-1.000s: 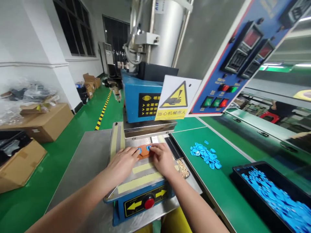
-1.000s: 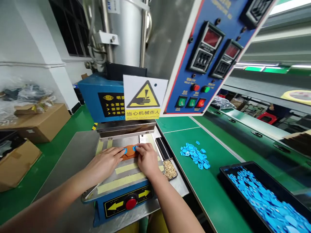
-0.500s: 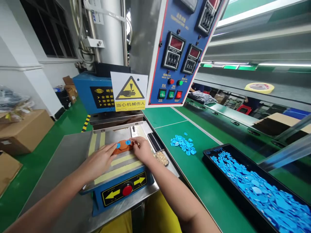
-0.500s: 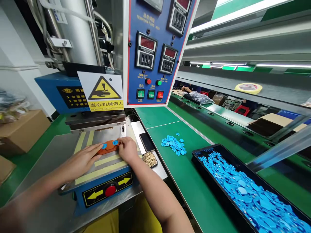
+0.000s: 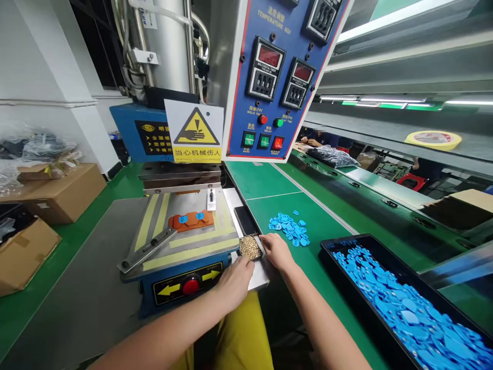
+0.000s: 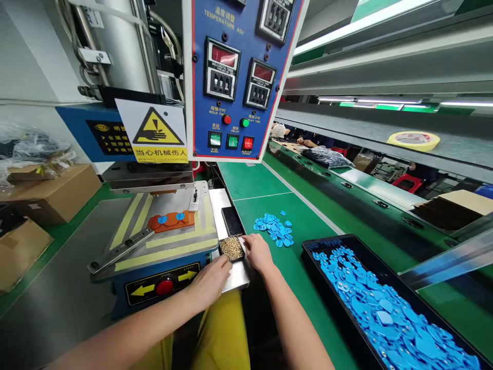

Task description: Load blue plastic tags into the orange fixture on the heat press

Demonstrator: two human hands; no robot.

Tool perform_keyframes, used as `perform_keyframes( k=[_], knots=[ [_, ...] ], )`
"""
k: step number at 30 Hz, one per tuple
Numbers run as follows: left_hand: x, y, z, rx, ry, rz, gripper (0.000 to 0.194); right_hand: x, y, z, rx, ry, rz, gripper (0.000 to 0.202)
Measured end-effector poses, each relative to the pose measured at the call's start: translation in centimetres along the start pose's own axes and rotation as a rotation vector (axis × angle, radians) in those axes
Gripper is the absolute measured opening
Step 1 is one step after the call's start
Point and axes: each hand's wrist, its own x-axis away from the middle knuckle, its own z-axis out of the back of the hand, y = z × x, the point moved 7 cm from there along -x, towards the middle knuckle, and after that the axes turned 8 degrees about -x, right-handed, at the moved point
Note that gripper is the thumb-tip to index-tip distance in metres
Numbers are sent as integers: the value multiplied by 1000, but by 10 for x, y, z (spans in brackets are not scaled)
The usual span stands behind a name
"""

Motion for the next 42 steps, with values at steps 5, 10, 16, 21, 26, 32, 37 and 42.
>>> perform_keyframes(
  k=[5,10,16,21,26,32,37,42],
  knots=[
    [-46,-8,-4,-97,74,183,38,-14,1,-15,169,-55,28,26],
    [-81,-20,-4,-94,78,307,35,-17,-2,-17,189,-21,25,19],
    [-95,-29,-5,-60,36,346,35,-14,-5,-19,213,12,20,18],
    [-94,-30,-4,-35,46,331,32,-14,-2,-18,186,13,25,14],
    [-95,-32,-6,-16,72,319,30,-13,0,-17,126,12,17,13],
    [-70,-9,-4,38,254,130,28,-14,18,-9,-384,71,-54,15],
    [-18,1,4,440,459,34,18,-12,35,-3,-744,75,-106,31],
    [43,-32,8,822,501,174,10,-6,39,2,-1160,152,-254,32]
  ],
)
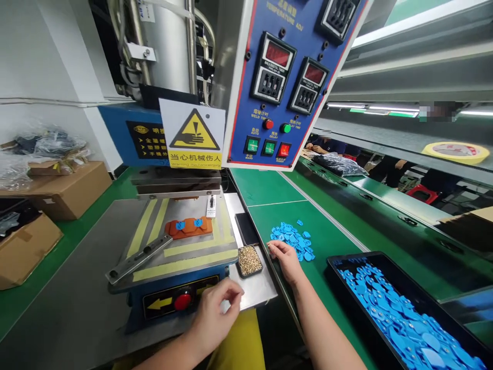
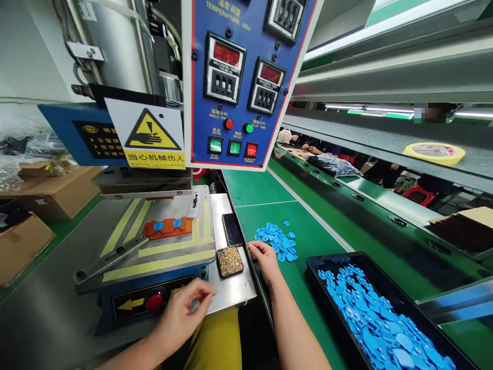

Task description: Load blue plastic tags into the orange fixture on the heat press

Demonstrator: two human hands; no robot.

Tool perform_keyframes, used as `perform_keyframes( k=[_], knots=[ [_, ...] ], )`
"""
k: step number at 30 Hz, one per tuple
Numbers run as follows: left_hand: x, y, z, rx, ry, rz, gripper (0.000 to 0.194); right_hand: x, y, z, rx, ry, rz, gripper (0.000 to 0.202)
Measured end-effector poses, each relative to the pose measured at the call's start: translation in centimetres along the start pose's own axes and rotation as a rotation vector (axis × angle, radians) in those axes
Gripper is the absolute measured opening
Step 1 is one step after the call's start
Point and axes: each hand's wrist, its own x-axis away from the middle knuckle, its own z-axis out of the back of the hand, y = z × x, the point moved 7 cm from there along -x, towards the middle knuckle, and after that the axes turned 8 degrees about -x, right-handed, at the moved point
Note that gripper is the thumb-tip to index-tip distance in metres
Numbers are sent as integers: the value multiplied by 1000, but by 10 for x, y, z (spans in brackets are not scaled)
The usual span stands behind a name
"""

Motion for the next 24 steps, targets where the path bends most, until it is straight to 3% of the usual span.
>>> perform_keyframes(
  k=[4,8,17,24],
  knots=[
    [26,-20,51,172,86,193,18,9,-14,-20,-320,28,-100,33],
    [43,-32,83,344,91,363,31,20,-35,-51,-412,-27,-112,28],
    [53,-33,117,581,195,390,30,39,-54,-122,-454,-164,-159,23],
    [47,-24,136,723,239,428,37,39,-54,-154,-408,-229,-143,19]
  ],
)
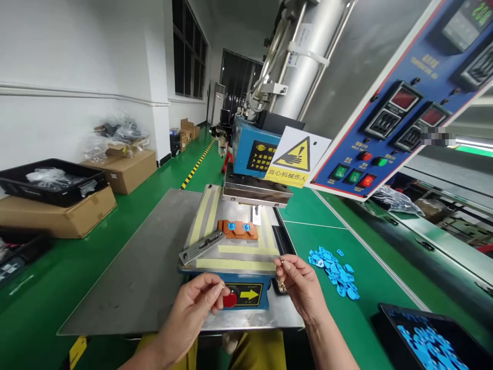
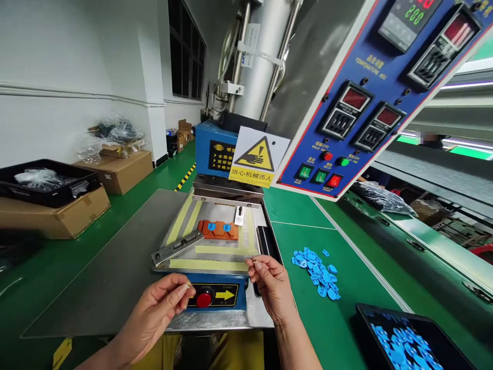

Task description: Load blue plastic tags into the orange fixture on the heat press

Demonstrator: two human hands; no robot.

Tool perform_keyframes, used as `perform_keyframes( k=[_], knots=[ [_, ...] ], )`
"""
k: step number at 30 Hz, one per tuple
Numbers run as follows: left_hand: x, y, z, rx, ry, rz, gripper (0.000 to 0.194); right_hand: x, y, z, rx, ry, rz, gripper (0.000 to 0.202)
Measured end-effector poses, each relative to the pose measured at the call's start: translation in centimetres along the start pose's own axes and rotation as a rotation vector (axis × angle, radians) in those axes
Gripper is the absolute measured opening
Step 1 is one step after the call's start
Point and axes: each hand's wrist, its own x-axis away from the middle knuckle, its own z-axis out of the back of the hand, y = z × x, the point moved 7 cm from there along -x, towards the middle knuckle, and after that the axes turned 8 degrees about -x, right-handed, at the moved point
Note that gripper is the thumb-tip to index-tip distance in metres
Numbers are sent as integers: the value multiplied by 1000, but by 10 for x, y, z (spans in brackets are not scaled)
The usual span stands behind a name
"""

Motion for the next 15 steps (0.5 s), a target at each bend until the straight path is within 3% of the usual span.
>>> perform_keyframes(
  k=[6,10,15],
  knots=[
    [0,0,6,22,-9,11,38,-5,6,-16,82,-36,16,17],
    [-2,-1,10,4,-30,0,36,-9,10,-17,174,-25,20,19],
    [-8,-1,13,-31,-40,-27,30,-24,5,-11,508,39,148,23]
  ],
)
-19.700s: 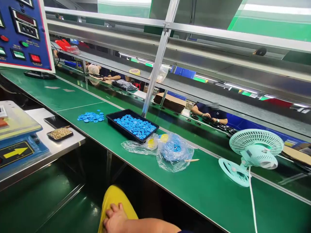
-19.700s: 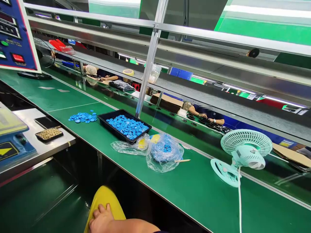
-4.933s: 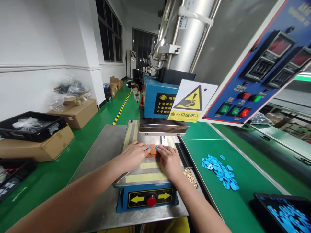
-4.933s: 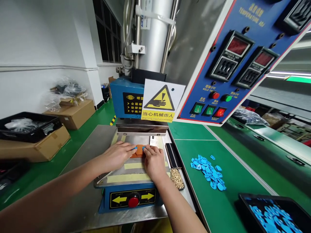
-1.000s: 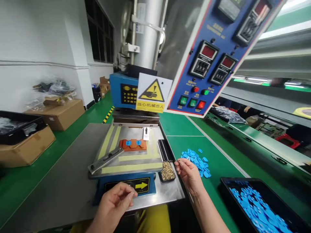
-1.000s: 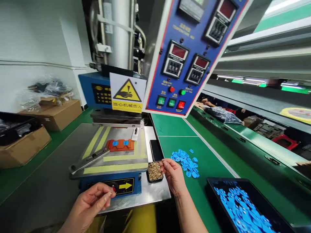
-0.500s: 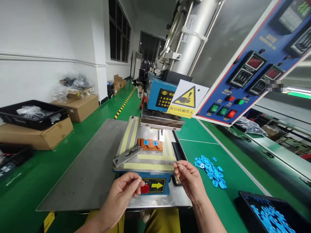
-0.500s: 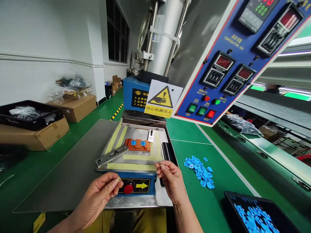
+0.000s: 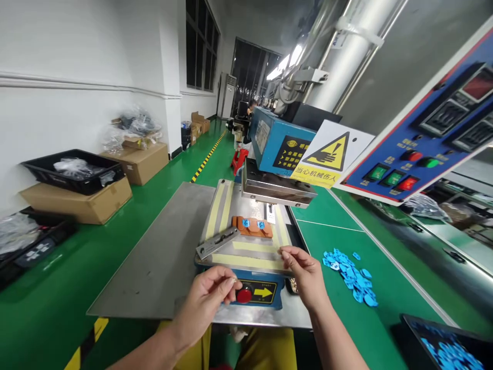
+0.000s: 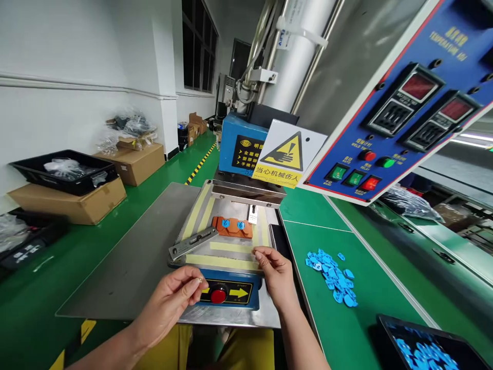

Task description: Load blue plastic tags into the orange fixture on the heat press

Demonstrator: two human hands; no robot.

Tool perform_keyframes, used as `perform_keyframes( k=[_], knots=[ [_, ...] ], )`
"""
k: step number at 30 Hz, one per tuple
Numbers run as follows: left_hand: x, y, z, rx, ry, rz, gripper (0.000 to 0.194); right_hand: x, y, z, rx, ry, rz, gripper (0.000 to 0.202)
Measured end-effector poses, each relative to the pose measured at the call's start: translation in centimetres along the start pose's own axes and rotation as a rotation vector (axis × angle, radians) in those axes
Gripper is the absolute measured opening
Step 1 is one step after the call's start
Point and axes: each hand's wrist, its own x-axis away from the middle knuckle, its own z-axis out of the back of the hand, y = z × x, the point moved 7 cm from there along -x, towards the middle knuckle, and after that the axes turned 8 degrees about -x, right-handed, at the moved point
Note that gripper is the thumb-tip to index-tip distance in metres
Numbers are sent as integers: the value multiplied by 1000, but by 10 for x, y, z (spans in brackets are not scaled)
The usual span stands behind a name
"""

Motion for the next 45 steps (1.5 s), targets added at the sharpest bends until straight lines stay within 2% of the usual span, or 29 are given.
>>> perform_keyframes(
  k=[4,7,9,13,16,19,25,29,32,39,45],
  knots=[
    [-1,-1,0,-46,-12,-25,25,-20,-9,-9,223,-36,203,23],
    [4,4,2,-243,-21,-93,23,-37,-9,-17,347,-64,279,25],
    [8,18,4,-447,-17,-209,20,-48,-7,-19,422,-56,314,26],
    [10,60,14,-796,62,-495,12,-65,-4,-28,534,-74,354,24],
    [-6,86,23,-939,99,-530,13,-69,-7,-39,611,-93,443,21],
    [-33,97,25,-1024,31,-486,17,-69,-10,-50,692,-105,525,21],
    [-96,97,12,-1140,-65,-469,15,-63,-16,-61,861,-98,636,24],
    [-135,90,-2,-1220,-113,-537,14,-58,-16,-65,937,-84,646,25],
    [-153,84,-9,-1295,-149,-586,17,-56,-15,-64,896,-96,635,24],
    [-156,76,-13,-1364,-212,-625,26,-54,-14,-59,834,-109,603,28],
    [-152,69,-12,-1476,-378,-727,36,-52,-16,-56,780,-73,623,36]
  ],
)
